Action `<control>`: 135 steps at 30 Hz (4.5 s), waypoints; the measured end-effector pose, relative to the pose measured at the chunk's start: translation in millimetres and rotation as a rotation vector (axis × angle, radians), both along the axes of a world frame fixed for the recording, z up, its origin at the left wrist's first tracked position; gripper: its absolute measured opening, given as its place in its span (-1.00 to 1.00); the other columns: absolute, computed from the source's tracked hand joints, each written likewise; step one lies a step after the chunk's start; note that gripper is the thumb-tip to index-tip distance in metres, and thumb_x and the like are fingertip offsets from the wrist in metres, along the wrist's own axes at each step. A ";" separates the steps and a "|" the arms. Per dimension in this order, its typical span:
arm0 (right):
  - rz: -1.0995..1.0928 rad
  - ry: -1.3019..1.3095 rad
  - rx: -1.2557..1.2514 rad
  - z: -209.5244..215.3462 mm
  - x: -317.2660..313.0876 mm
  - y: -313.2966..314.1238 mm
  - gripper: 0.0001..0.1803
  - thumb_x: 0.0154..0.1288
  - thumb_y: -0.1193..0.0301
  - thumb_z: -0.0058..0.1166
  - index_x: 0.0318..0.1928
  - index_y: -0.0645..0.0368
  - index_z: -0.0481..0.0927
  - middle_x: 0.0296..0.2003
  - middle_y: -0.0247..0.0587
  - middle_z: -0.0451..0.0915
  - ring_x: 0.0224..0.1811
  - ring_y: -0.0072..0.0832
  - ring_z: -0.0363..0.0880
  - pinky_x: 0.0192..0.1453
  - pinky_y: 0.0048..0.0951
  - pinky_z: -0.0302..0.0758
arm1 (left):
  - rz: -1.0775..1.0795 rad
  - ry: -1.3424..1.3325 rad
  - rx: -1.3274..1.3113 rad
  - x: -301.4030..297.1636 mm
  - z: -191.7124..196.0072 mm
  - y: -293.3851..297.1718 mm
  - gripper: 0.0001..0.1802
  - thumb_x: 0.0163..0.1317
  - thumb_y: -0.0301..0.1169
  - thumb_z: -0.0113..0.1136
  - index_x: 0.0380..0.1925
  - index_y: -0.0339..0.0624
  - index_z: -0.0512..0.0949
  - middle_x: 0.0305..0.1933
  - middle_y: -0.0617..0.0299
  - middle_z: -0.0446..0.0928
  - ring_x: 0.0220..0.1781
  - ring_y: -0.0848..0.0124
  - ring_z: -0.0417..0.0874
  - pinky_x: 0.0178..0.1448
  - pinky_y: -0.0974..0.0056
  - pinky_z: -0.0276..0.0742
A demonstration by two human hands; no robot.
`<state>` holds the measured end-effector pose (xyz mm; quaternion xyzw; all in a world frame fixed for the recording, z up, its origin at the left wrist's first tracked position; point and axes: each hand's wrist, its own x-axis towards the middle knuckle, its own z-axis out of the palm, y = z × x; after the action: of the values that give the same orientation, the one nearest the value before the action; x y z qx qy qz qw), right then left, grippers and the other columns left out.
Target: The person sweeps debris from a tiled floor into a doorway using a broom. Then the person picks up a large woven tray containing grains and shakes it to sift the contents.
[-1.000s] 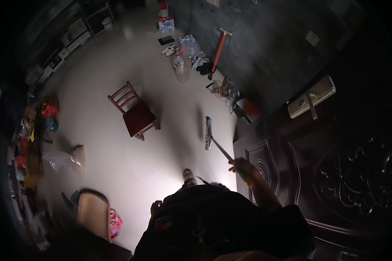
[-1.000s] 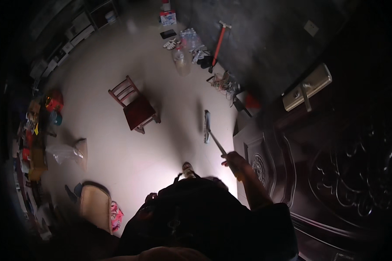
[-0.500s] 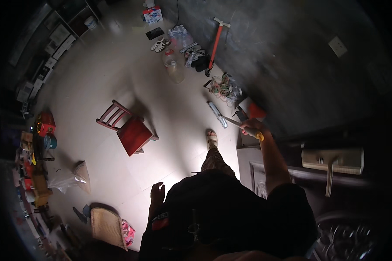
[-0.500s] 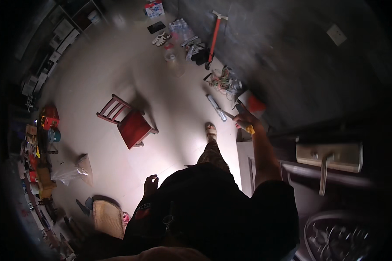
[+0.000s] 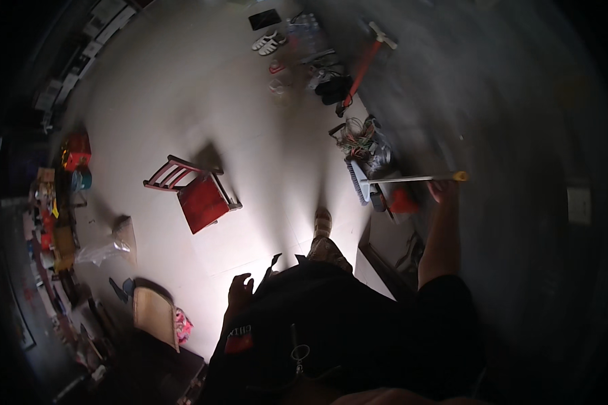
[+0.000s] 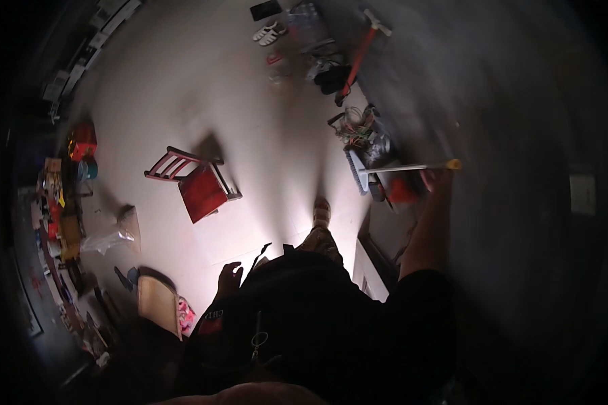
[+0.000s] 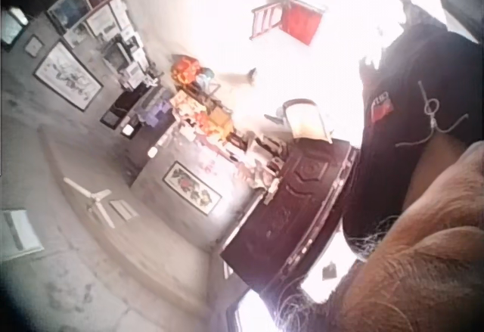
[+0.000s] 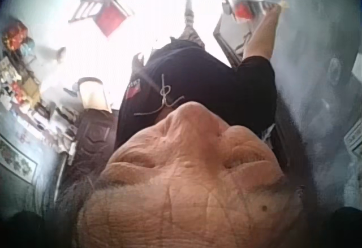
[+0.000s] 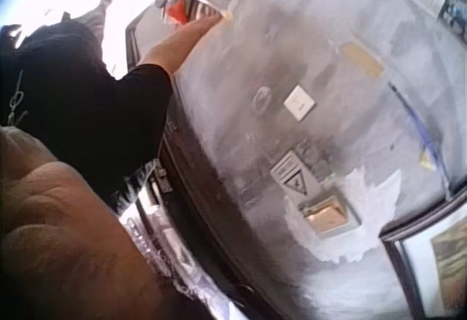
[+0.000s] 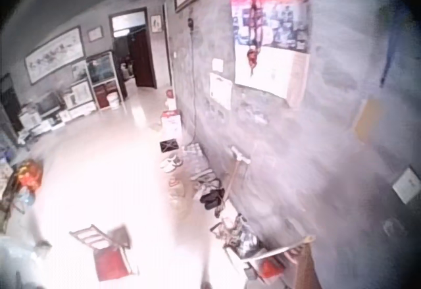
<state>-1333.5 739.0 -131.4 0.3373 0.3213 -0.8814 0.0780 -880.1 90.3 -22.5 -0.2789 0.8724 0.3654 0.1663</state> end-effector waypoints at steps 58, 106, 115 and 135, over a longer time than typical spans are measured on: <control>2.523 1.270 1.133 -41.6 443.8 -1353.6 -0.73 0.32 0.28 -0.08 -0.44 0.19 0.46 -0.50 -0.21 0.47 -0.42 -0.43 0.47 -0.39 -0.29 0.40 | 1.720 -0.138 0.535 513.4 -187.0 -269.8 -0.57 0.17 0.03 0.12 -0.25 -0.06 0.67 -0.11 0.00 0.62 0.01 0.16 0.61 0.07 0.13 0.52; 3.194 1.776 1.116 -294.7 1336.5 -2064.7 -0.47 0.18 0.00 0.20 -0.04 0.16 0.54 -0.15 -0.31 0.61 -0.12 -0.50 0.54 -0.04 -0.45 0.47 | 3.274 0.414 0.365 883.9 -346.6 -921.4 -0.35 0.12 -0.08 0.33 0.10 -0.30 0.45 0.08 -0.07 0.50 0.06 0.21 0.55 0.11 0.22 0.47; 2.814 2.178 0.924 -487.2 1434.8 -2121.7 0.06 -0.04 -0.16 0.30 0.31 0.29 0.20 0.26 0.10 0.31 0.32 -0.21 0.28 0.35 -0.31 0.23 | 3.320 0.249 0.357 991.7 -537.5 -893.8 -0.12 0.07 0.03 0.35 0.26 -0.26 0.26 0.23 -0.16 0.35 0.25 0.12 0.40 0.25 0.15 0.36; 2.889 1.861 0.814 -441.5 1431.5 -2090.7 -0.34 0.05 0.09 0.34 0.00 0.33 0.48 -0.18 -0.09 0.63 -0.19 -0.39 0.58 -0.08 -0.37 0.50 | 3.507 0.554 0.269 986.0 -544.3 -869.0 -0.42 0.09 -0.03 0.36 -0.08 -0.29 0.55 -0.21 0.20 0.59 -0.18 0.42 0.55 -0.03 0.30 0.48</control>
<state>97.9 -1351.6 -572.9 0.7611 -0.4481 -0.1319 -0.4499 105.9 -778.7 -566.7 0.7146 0.4517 -0.1912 0.4987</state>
